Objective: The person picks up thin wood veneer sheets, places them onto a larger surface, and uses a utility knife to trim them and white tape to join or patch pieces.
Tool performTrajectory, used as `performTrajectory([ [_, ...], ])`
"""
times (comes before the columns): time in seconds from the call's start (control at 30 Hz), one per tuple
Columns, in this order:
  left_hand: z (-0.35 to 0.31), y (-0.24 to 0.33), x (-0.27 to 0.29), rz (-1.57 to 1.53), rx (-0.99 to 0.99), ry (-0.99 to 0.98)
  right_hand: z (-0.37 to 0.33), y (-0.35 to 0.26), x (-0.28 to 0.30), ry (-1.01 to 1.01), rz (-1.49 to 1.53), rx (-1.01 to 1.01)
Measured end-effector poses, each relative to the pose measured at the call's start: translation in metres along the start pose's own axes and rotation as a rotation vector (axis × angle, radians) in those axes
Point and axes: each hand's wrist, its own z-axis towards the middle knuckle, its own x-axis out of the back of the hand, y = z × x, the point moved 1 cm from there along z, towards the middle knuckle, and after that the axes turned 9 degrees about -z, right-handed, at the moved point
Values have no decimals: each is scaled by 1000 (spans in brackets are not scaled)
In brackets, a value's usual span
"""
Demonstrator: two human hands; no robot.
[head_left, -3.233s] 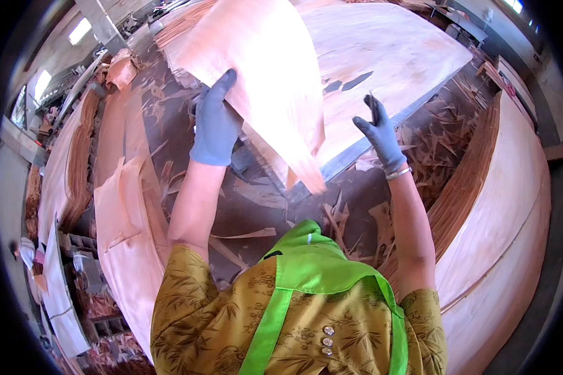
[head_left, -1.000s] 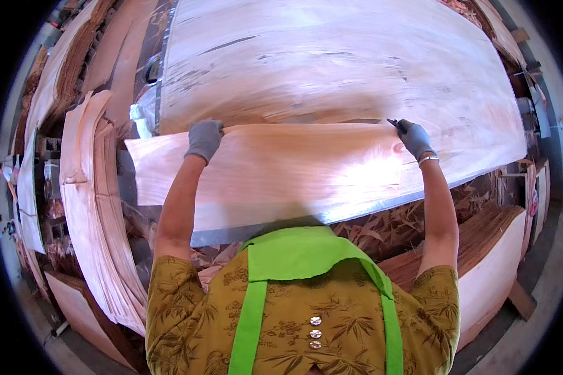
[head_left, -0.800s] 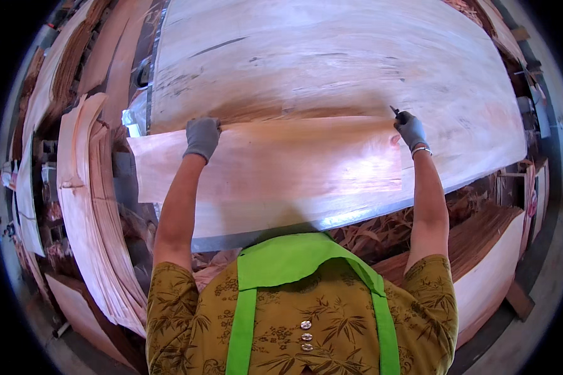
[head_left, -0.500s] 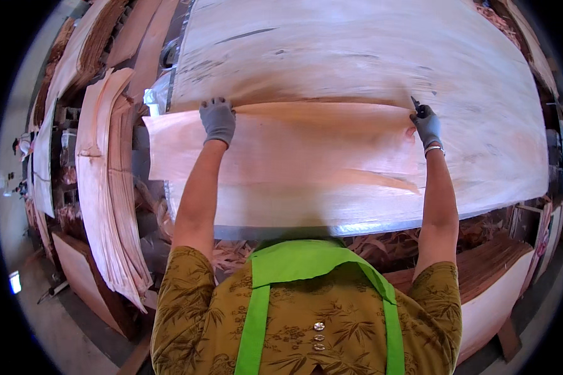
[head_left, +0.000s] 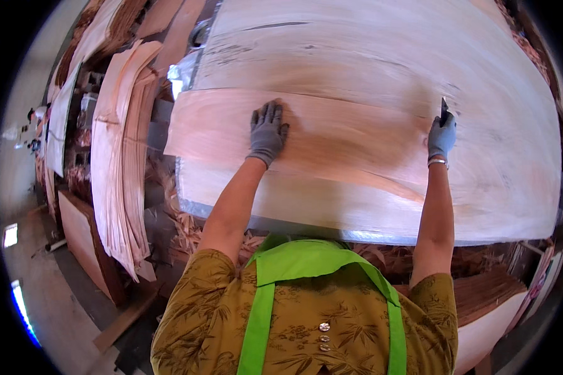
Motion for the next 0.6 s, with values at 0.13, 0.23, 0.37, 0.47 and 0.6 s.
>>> performTrajectory([
  [0.13,14,-16,23,-159,-124,-78,-71,-96,-24,-440,360,221],
  [0.23,14,-27,27,-92,-101,-52,-143,-194,-12,-636,211,398],
  [0.37,11,-36,20,-88,-9,95,-180,-274,-25,-867,-39,425],
  [0.47,14,-38,16,-88,59,92,-166,-319,-49,-803,-51,405],
  [0.6,16,-43,5,-63,135,131,-139,-374,-76,-723,-98,340],
])
